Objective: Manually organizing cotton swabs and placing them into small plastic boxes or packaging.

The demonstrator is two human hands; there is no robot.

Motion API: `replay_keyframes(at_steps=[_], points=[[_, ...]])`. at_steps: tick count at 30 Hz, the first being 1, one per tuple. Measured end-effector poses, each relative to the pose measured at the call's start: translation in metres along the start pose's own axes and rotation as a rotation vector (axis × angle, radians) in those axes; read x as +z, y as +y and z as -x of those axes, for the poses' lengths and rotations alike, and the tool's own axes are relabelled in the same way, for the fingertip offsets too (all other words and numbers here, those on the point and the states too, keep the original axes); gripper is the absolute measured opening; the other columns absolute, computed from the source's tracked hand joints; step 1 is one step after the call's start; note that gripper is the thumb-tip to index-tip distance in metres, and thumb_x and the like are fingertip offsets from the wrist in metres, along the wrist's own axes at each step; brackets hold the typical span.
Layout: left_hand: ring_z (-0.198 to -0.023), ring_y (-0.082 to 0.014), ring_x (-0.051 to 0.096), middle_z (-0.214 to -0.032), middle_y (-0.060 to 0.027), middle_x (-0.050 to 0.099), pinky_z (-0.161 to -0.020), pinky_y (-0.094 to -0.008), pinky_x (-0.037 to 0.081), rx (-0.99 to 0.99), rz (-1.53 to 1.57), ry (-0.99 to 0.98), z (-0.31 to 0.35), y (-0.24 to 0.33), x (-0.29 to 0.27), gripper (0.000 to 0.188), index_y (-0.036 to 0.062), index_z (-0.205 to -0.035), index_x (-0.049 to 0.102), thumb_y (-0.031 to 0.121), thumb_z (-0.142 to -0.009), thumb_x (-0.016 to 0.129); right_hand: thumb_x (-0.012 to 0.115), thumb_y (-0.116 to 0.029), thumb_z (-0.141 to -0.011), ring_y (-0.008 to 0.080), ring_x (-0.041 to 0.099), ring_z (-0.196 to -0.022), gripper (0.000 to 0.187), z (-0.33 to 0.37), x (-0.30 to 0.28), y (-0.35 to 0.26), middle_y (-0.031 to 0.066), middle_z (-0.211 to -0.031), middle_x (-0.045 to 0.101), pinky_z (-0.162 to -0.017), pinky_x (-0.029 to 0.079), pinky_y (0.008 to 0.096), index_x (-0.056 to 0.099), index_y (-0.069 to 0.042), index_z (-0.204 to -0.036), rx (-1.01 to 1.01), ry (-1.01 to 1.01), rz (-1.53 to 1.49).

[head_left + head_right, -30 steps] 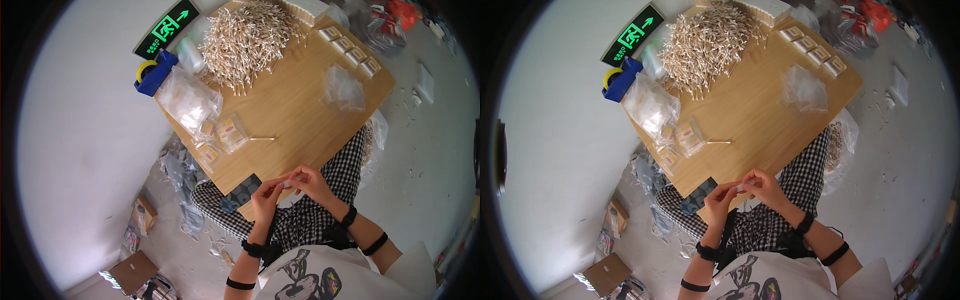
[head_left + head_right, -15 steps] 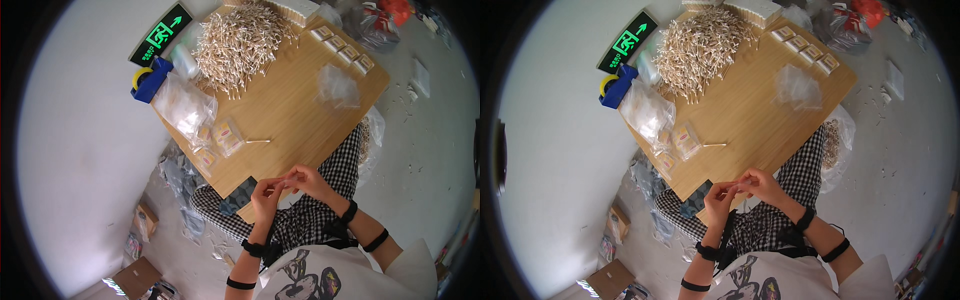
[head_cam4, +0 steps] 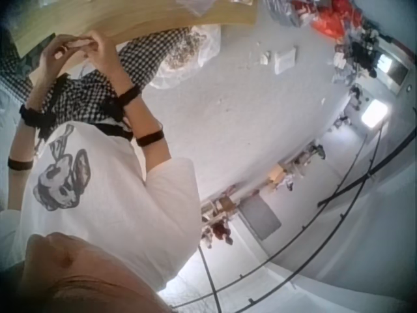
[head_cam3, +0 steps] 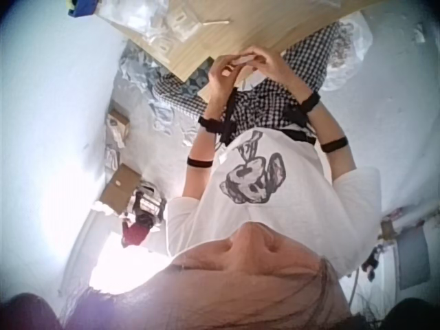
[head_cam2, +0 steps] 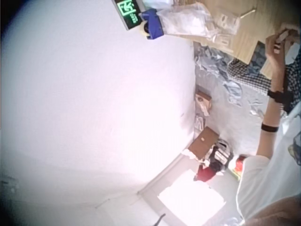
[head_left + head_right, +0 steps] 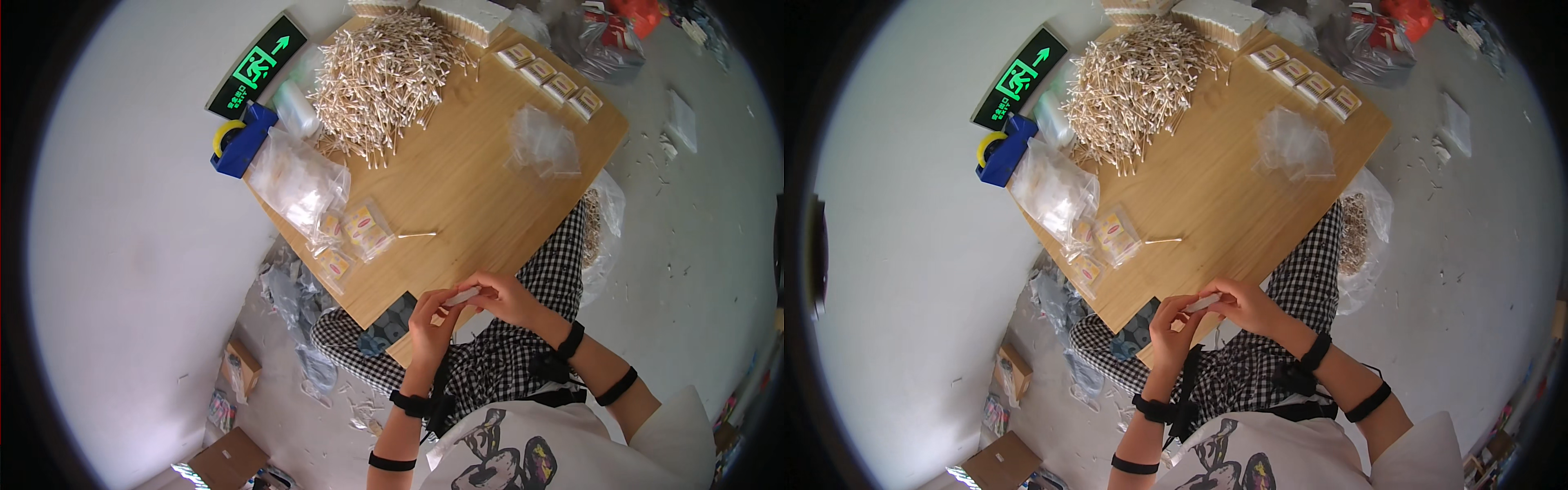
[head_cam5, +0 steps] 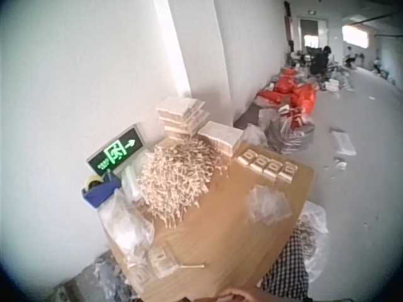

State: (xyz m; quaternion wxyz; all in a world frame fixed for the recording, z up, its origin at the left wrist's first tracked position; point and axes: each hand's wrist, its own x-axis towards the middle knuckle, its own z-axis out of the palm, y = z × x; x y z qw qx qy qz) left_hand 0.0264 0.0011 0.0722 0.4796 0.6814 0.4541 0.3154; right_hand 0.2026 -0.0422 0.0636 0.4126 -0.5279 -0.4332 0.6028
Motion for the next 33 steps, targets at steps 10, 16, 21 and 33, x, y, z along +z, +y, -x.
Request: replay_keyframes(at_steps=[10, 16, 21, 33], points=[[-0.073, -0.0157, 0.061, -0.092, -0.0082, 0.067, -0.063, -0.0250, 0.049, 0.110, -0.100, -0.010, -0.002, -0.007, -0.005, 0.023, 0.0016, -0.098, 0.070, -0.002, -0.075, 0.075, 0.063, 0.000, -0.088, 0.0147, 0.065, -0.094, 0.022, -0.005, -0.003, 0.000, 0.0085, -0.102, 0.067, -0.079, 0.054, 0.0269, 0.061, 0.000, -0.110, -0.113, -0.017, 0.180], [-0.077, -0.0165, 0.063, -0.093, -0.0093, 0.068, -0.065, -0.0241, 0.050, 0.137, -0.040, 0.045, -0.002, -0.012, 0.001, 0.022, 0.0017, -0.097, 0.072, -0.003, -0.076, 0.074, 0.062, 0.002, -0.088, 0.0154, 0.066, -0.090, 0.017, -0.008, -0.002, 0.011, 0.0099, -0.104, 0.068, -0.074, 0.055, 0.0265, 0.062, 0.001, -0.105, -0.170, 0.051, 0.086], [-0.078, -0.0149, 0.063, -0.093, -0.0087, 0.068, -0.066, -0.0234, 0.050, 0.115, 0.044, 0.127, -0.003, -0.011, 0.003, 0.017, 0.0008, -0.092, 0.073, -0.005, -0.076, 0.074, 0.064, -0.002, -0.088, 0.0131, 0.067, -0.086, 0.007, -0.014, 0.003, 0.009, 0.0105, -0.102, 0.070, -0.073, 0.054, 0.0240, 0.065, 0.002, -0.094, -0.149, 0.117, 0.039], [-0.075, -0.0142, 0.063, -0.089, -0.0105, 0.068, -0.063, -0.0230, 0.051, 0.061, 0.103, 0.174, -0.015, -0.029, 0.016, 0.012, -0.0020, -0.090, 0.073, -0.007, -0.079, 0.070, 0.068, -0.012, -0.087, 0.0110, 0.066, -0.077, 0.018, -0.022, -0.003, 0.014, 0.0051, -0.088, 0.070, -0.068, 0.052, 0.0233, 0.068, -0.003, -0.102, -0.176, 0.157, -0.093]])
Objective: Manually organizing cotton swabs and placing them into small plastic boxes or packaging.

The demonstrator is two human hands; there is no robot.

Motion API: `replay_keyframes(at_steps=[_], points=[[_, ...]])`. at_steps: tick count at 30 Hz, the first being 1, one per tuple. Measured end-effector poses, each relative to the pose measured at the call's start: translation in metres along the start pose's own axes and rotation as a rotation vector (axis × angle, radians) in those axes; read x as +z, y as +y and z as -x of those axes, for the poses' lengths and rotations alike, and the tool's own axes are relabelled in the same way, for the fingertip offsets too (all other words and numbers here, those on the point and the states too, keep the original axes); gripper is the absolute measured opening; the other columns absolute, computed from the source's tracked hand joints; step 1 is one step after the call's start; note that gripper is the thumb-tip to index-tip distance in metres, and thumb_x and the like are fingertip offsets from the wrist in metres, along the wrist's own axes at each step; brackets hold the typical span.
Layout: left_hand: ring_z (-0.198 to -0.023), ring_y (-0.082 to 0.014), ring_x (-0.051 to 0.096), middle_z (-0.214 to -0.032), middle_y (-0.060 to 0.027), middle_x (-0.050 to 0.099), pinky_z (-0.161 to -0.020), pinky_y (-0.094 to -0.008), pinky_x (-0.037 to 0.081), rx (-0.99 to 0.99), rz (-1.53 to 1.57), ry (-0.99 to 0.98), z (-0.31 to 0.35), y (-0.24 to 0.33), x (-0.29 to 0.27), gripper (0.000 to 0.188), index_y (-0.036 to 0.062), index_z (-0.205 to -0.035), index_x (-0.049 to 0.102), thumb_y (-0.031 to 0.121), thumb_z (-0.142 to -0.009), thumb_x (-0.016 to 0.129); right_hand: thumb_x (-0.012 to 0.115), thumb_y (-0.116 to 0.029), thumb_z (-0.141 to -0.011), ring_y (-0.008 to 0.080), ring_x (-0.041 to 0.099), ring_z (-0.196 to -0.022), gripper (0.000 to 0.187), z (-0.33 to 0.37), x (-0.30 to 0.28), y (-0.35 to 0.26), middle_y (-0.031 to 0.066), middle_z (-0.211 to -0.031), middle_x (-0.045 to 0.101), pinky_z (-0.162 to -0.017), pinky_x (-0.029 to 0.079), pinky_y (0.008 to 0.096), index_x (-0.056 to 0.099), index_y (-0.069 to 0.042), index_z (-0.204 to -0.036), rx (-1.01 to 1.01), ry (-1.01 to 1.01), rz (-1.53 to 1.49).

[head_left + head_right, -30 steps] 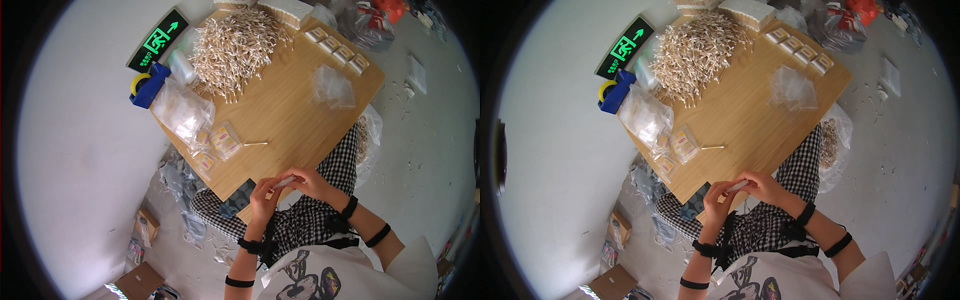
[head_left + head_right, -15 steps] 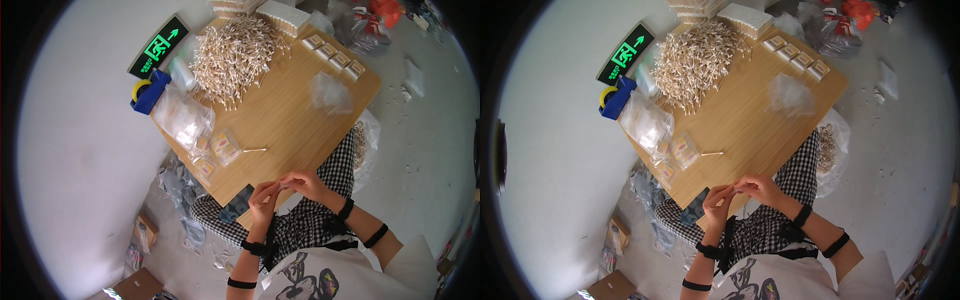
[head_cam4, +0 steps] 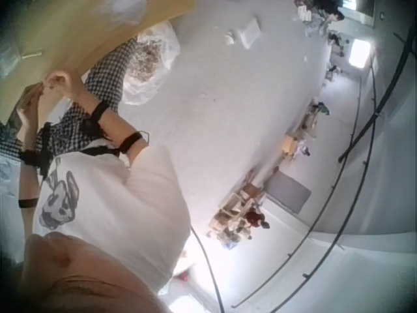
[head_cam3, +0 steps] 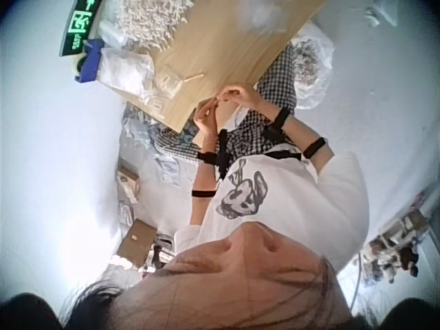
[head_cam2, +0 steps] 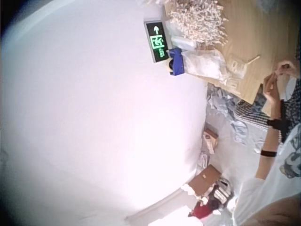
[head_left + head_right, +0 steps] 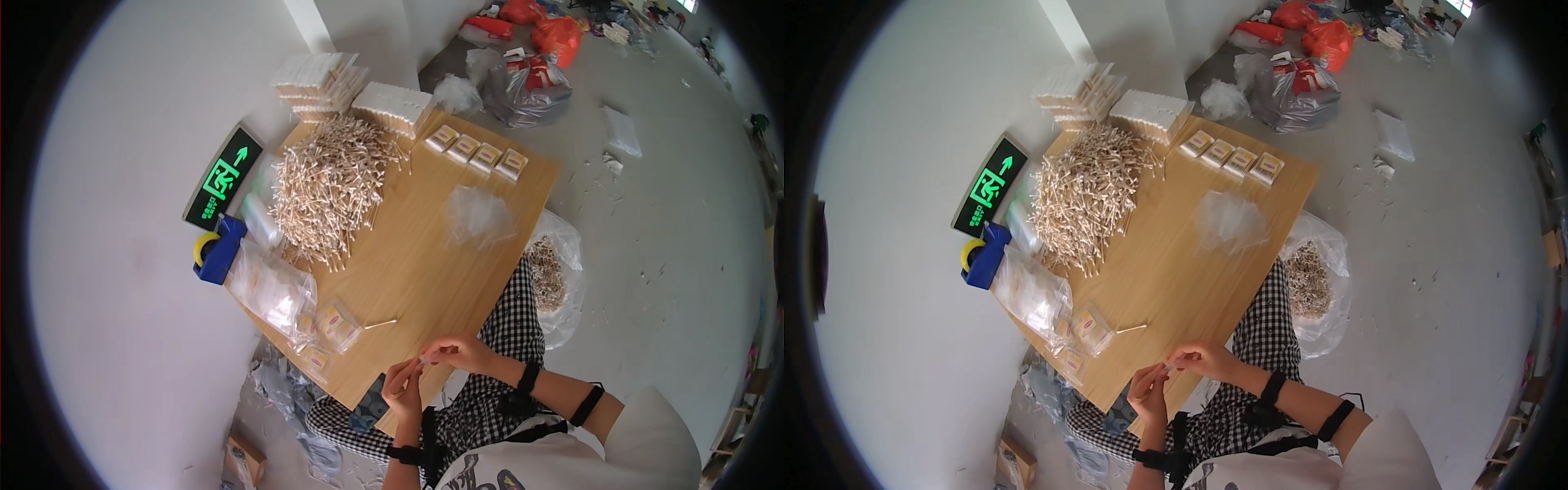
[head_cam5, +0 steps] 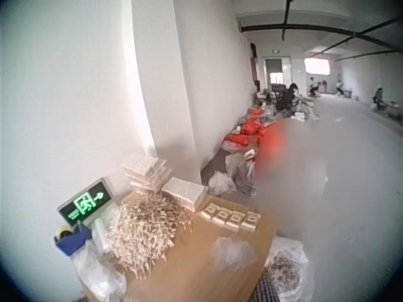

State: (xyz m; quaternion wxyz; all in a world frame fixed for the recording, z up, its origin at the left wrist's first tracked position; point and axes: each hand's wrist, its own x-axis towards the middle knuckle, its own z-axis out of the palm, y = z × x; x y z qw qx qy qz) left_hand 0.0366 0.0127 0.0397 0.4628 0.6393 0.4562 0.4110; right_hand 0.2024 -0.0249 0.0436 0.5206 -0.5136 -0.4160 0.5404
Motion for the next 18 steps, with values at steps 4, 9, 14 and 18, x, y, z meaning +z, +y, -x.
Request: replay_keyframes(at_steps=[4, 9, 14, 18], points=[[-0.075, -0.0134, 0.063, -0.094, -0.0108, 0.067, -0.066, -0.0238, 0.053, -0.165, 0.191, -0.077, -0.008, 0.021, 0.000, 0.012, -0.0040, -0.094, 0.071, -0.006, -0.082, 0.067, 0.067, -0.011, -0.086, 0.0096, 0.064, -0.077, 0.021, 0.006, -0.021, -0.020, 0.0056, -0.091, 0.070, -0.069, 0.051, 0.0239, 0.067, -0.003, -0.106, 0.102, -0.027, 0.165], [-0.076, -0.0101, 0.063, -0.098, -0.0095, 0.068, -0.066, -0.0217, 0.051, -0.234, 0.126, -0.158, -0.023, 0.044, 0.008, 0.025, -0.0016, -0.107, 0.067, -0.003, -0.081, 0.069, 0.069, -0.022, -0.084, 0.0191, 0.066, -0.073, 0.025, -0.001, -0.080, -0.027, 0.0086, -0.079, 0.066, -0.065, 0.051, 0.0309, 0.065, -0.006, -0.103, -0.093, 0.150, 0.557], [-0.075, -0.0087, 0.063, -0.093, -0.0078, 0.069, -0.065, -0.0206, 0.049, -0.273, 0.002, -0.174, -0.002, 0.014, -0.027, 0.021, -0.0008, -0.104, 0.068, 0.001, -0.083, 0.069, 0.065, -0.006, -0.081, 0.0299, 0.065, -0.089, 0.021, -0.054, -0.207, -0.059, 0.0142, -0.095, 0.066, -0.076, 0.052, 0.0352, 0.064, -0.004, -0.101, -0.223, 0.683, 0.840], [-0.076, -0.0118, 0.065, -0.091, -0.0089, 0.069, -0.072, -0.0229, 0.052, -0.367, -0.117, -0.194, 0.023, 0.006, -0.056, 0.017, -0.0046, -0.102, 0.066, 0.003, -0.087, 0.065, 0.062, 0.001, -0.081, 0.0313, 0.065, -0.092, 0.021, -0.096, -0.301, -0.046, 0.0150, -0.106, 0.064, -0.078, 0.053, 0.0355, 0.064, -0.004, -0.101, -0.397, 0.816, 0.926]])
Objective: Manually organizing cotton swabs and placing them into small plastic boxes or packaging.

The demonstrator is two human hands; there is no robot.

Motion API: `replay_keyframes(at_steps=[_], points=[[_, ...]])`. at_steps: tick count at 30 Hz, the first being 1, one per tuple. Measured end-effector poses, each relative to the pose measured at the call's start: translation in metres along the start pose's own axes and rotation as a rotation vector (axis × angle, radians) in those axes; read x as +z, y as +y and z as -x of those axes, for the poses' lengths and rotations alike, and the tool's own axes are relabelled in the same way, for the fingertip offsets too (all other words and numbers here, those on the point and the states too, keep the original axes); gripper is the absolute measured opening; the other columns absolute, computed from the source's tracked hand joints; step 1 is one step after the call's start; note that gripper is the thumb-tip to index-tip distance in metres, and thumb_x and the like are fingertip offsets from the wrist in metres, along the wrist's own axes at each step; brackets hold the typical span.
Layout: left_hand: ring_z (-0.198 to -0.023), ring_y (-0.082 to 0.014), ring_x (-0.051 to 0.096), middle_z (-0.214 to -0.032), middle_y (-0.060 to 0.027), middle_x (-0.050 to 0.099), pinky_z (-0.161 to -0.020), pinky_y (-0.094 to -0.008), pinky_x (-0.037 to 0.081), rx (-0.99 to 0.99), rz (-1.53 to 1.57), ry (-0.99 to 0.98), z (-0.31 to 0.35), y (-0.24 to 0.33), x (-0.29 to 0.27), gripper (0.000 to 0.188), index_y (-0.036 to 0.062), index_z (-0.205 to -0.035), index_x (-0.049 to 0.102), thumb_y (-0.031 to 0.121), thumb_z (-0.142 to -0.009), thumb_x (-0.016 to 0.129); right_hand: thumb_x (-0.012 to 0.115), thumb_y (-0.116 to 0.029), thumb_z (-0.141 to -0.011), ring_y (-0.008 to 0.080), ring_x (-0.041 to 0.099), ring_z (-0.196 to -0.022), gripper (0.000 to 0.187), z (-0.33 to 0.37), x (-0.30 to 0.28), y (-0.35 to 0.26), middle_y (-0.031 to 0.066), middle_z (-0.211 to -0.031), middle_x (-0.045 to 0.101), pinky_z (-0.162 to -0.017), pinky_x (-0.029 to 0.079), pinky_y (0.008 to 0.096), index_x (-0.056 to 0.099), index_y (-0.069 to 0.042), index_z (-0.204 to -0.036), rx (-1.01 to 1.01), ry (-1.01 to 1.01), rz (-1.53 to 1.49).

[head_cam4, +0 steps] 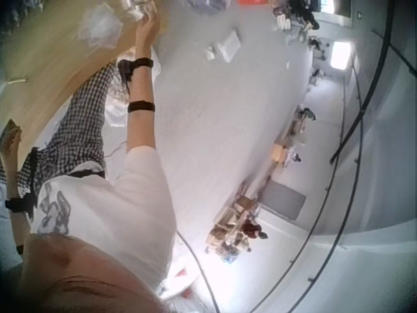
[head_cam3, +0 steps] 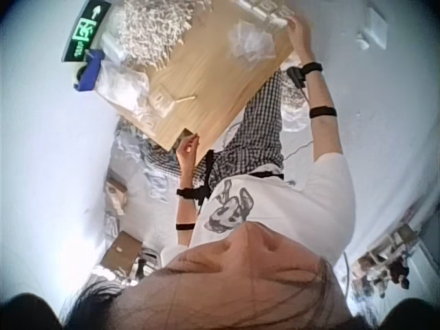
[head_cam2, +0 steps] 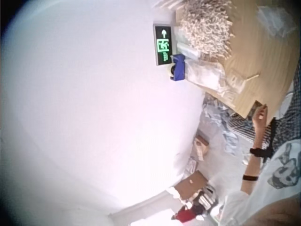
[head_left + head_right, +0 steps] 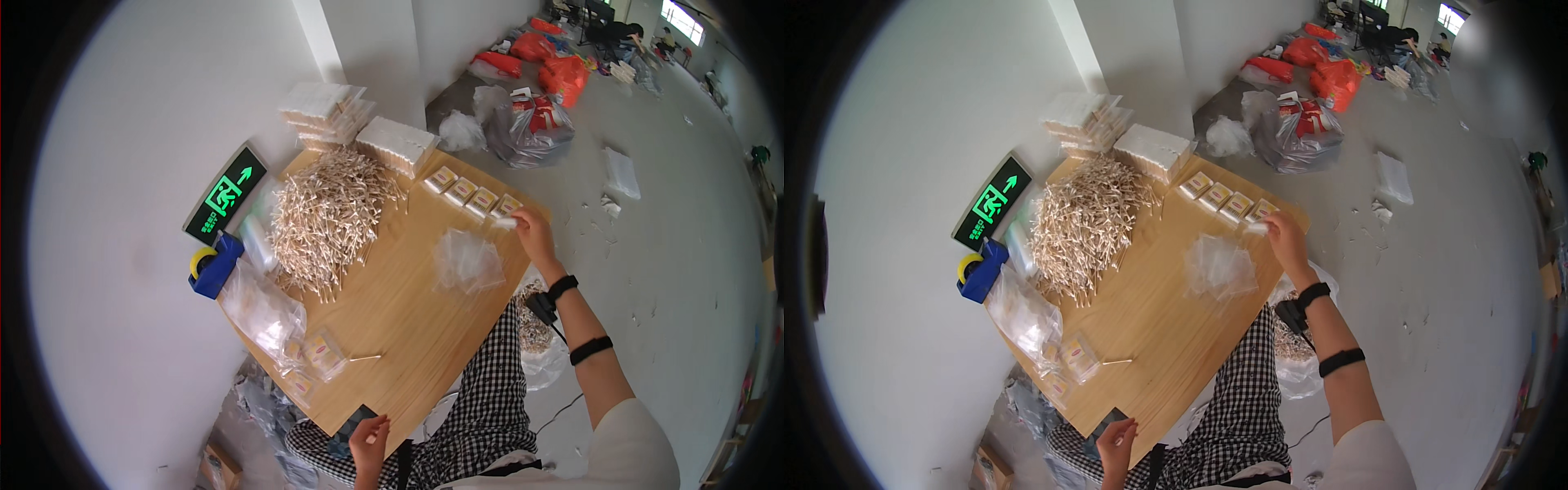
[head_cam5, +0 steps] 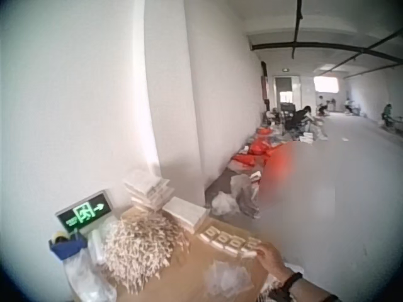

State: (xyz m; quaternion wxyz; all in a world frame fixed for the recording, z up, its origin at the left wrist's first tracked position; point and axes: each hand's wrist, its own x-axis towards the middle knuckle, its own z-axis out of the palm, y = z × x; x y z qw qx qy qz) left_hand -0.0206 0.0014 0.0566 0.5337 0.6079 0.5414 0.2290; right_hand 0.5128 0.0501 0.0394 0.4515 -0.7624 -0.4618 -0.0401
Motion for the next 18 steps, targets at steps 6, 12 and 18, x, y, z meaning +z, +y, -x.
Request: replay_keyframes(at_steps=[6, 12, 18], points=[[-0.078, -0.0125, 0.067, -0.097, -0.0104, 0.071, -0.064, -0.0233, 0.051, -0.036, -0.141, 0.147, 0.041, -0.036, -0.033, 0.020, 0.0086, -0.102, 0.072, 0.020, -0.087, 0.071, 0.056, 0.007, -0.081, 0.0353, 0.060, -0.103, 0.027, -0.014, 0.023, 0.027, 0.0172, -0.120, 0.060, -0.089, 0.049, 0.0388, 0.064, -0.005, -0.104, -0.021, 0.005, -0.020], [-0.078, -0.0105, 0.065, -0.099, -0.0073, 0.071, -0.063, -0.0247, 0.050, -0.083, -0.043, 0.137, 0.056, -0.043, -0.036, 0.021, 0.0042, -0.105, 0.071, 0.017, -0.089, 0.067, 0.058, 0.003, -0.081, 0.0362, 0.053, -0.113, 0.034, 0.017, 0.013, 0.005, 0.0169, -0.121, 0.058, -0.097, 0.043, 0.0414, 0.059, -0.006, -0.113, -0.117, 0.055, 0.211], [-0.071, -0.0194, 0.065, -0.095, -0.0105, 0.071, -0.062, -0.0313, 0.050, 0.013, -0.265, 0.034, 0.043, 0.002, -0.029, 0.017, 0.0027, -0.099, 0.069, 0.017, -0.091, 0.063, 0.069, -0.011, -0.077, 0.0372, 0.054, -0.110, 0.035, 0.081, 0.018, -0.049, 0.0179, -0.116, 0.059, -0.092, 0.045, 0.0425, 0.058, -0.002, -0.109, -0.017, -0.183, 0.101]])
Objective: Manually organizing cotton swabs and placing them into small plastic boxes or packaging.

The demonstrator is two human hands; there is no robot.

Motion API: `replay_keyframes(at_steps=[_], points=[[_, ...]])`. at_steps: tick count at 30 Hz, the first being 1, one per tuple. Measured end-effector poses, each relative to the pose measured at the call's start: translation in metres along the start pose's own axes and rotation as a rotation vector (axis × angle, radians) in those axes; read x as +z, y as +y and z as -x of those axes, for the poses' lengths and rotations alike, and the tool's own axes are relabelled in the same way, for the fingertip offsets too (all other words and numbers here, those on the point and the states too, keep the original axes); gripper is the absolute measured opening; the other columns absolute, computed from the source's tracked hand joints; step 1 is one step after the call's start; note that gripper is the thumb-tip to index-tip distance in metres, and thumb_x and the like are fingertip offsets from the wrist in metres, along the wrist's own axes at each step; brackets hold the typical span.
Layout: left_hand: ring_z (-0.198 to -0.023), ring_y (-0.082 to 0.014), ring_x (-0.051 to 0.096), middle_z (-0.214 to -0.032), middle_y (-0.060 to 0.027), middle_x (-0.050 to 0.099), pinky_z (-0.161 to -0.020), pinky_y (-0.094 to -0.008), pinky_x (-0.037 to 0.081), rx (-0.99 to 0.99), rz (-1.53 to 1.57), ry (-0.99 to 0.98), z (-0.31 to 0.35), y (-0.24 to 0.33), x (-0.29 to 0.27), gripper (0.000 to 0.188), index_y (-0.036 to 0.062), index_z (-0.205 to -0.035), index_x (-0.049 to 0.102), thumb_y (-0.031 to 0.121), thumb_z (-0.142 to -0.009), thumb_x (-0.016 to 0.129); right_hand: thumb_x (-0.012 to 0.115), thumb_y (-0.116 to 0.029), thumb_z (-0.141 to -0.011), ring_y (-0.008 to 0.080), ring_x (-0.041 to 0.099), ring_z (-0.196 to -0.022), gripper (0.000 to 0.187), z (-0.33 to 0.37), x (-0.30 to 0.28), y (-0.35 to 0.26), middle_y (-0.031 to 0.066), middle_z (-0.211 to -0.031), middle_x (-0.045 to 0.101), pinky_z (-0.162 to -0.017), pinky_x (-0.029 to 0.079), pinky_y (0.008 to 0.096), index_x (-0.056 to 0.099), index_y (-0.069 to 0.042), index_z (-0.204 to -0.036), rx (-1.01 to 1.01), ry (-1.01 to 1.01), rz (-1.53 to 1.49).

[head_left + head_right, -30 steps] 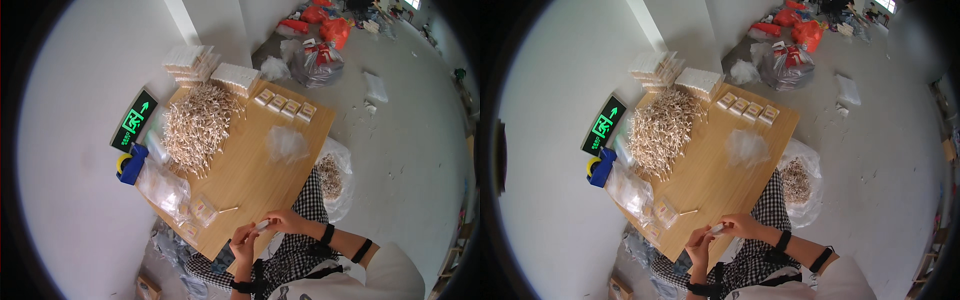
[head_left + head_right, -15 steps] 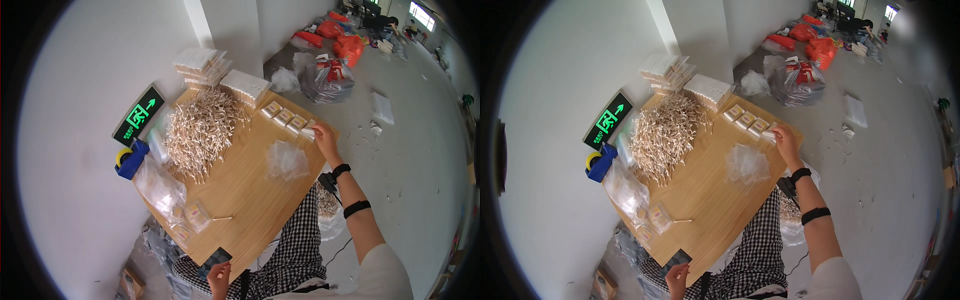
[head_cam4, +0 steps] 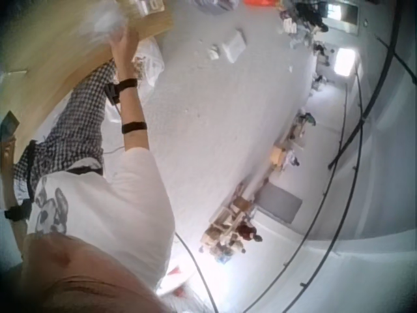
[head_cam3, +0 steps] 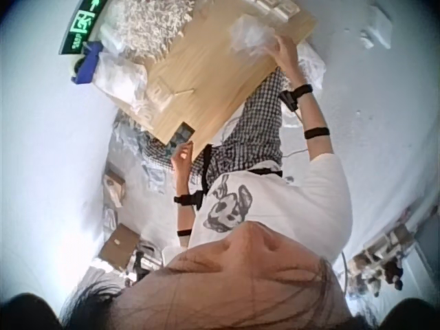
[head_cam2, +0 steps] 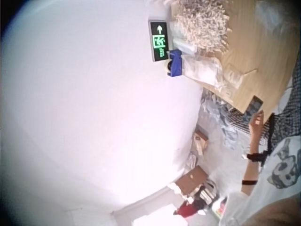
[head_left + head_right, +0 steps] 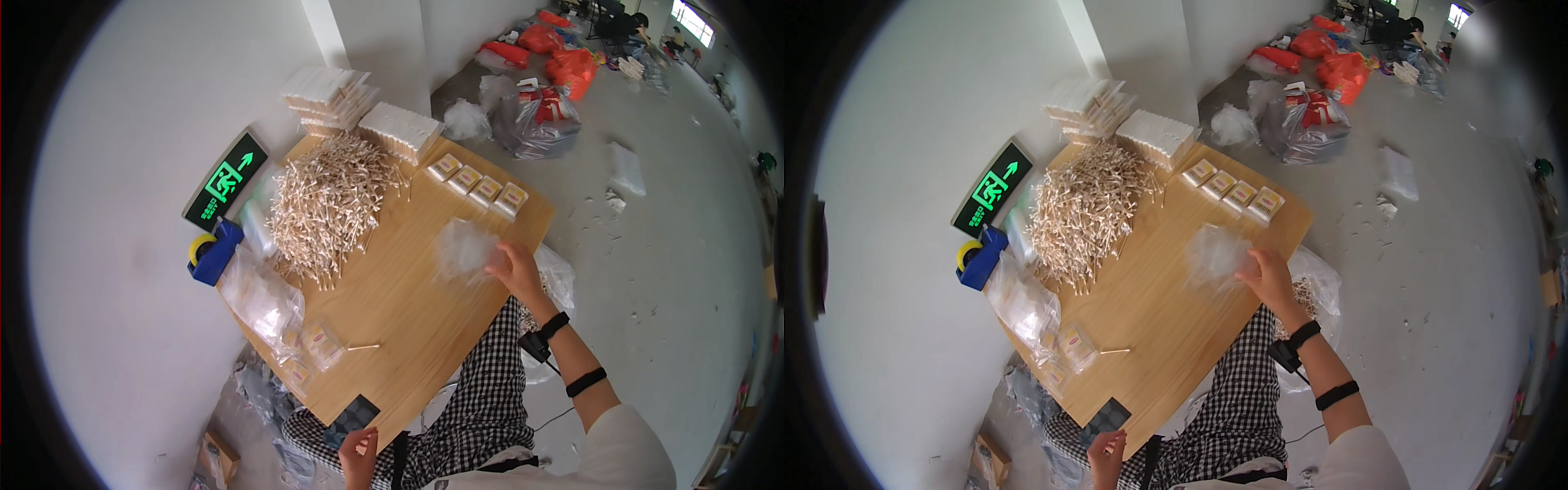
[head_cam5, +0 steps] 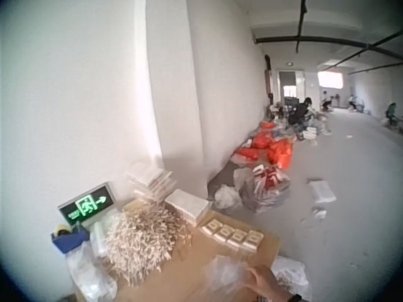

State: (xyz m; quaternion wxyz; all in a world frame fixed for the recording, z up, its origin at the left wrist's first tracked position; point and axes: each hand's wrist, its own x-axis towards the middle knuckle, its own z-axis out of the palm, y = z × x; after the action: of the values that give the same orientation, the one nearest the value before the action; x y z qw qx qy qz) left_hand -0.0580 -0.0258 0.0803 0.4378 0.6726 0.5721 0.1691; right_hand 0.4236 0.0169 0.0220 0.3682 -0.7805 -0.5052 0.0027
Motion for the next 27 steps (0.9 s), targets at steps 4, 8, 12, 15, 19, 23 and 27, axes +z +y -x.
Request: replay_keyframes(at_steps=[4, 8, 12, 15, 19, 23, 27], points=[[-0.075, -0.0161, 0.065, -0.088, -0.0119, 0.069, -0.066, -0.0271, 0.050, 0.177, -0.013, 0.030, -0.018, 0.077, -0.018, 0.009, -0.0032, -0.091, 0.067, -0.002, -0.082, 0.065, 0.074, -0.014, -0.074, 0.0366, 0.058, -0.101, 0.030, 0.022, 0.018, 0.000, 0.0167, -0.105, 0.064, -0.087, 0.047, 0.0412, 0.061, -0.003, -0.098, -0.103, 0.027, 0.025], [-0.077, -0.0229, 0.065, -0.091, -0.0105, 0.069, -0.068, -0.0317, 0.051, 0.769, -0.019, -0.066, -0.006, 0.178, -0.063, 0.025, 0.0019, -0.091, 0.069, -0.009, -0.069, 0.060, 0.076, -0.013, -0.072, 0.0341, 0.061, -0.095, 0.028, 0.020, 0.025, 0.011, 0.0127, -0.098, 0.066, -0.084, 0.049, 0.0393, 0.063, -0.004, -0.094, 0.026, 0.011, -0.073], [-0.063, -0.0185, 0.063, -0.083, -0.0094, 0.069, -0.048, -0.0256, 0.044, 1.419, 0.019, -0.184, 0.019, 0.245, -0.086, 0.020, 0.0017, -0.093, 0.067, 0.019, -0.084, 0.064, 0.072, -0.008, -0.073, 0.0321, 0.062, -0.094, 0.026, 0.019, 0.010, -0.005, 0.0106, -0.097, 0.067, -0.081, 0.049, 0.0393, 0.062, -0.005, -0.097, 0.028, -0.083, 0.080], [-0.061, -0.0167, 0.062, -0.079, -0.0095, 0.068, -0.046, -0.0240, 0.042, 1.413, -0.048, -0.144, 0.055, 0.255, -0.098, 0.021, 0.0001, -0.088, 0.068, 0.020, -0.082, 0.064, 0.070, -0.006, -0.074, 0.0337, 0.059, -0.100, 0.030, 0.027, 0.019, -0.020, 0.0132, -0.105, 0.064, -0.085, 0.047, 0.0417, 0.061, -0.006, -0.102, -0.105, -0.050, 0.170], [-0.058, -0.0178, 0.059, -0.075, -0.0115, 0.066, -0.045, -0.0247, 0.041, 1.438, -0.078, 0.019, 0.068, 0.252, -0.099, 0.022, -0.0035, -0.084, 0.067, 0.017, -0.079, 0.063, 0.068, -0.003, -0.075, 0.0359, 0.052, -0.112, 0.037, 0.047, 0.035, -0.047, 0.0167, -0.121, 0.056, -0.093, 0.043, 0.0437, 0.059, -0.008, -0.110, -0.227, -0.055, 0.120], [-0.060, -0.0208, 0.057, -0.074, -0.0125, 0.062, -0.047, -0.0271, 0.041, 1.830, -0.112, 0.071, 0.062, 0.233, -0.092, 0.029, -0.0092, -0.084, 0.065, 0.017, -0.072, 0.062, 0.064, -0.002, -0.077, 0.0359, 0.050, -0.118, 0.035, 0.071, 0.079, -0.134, 0.0171, -0.123, 0.054, -0.099, 0.041, 0.0433, 0.059, -0.008, -0.112, -0.426, -0.260, -0.067], [-0.075, -0.0231, 0.057, -0.082, -0.0118, 0.059, -0.061, -0.0317, 0.045, 1.297, -0.058, -0.034, 0.096, 0.220, -0.065, 0.029, -0.0044, -0.078, 0.061, 0.020, -0.061, 0.059, 0.061, -0.003, -0.081, 0.0362, 0.045, -0.125, 0.034, 0.081, 0.126, -0.202, 0.0187, -0.133, 0.050, -0.103, 0.038, 0.0433, 0.062, -0.008, -0.115, -0.583, -0.454, -0.164]])
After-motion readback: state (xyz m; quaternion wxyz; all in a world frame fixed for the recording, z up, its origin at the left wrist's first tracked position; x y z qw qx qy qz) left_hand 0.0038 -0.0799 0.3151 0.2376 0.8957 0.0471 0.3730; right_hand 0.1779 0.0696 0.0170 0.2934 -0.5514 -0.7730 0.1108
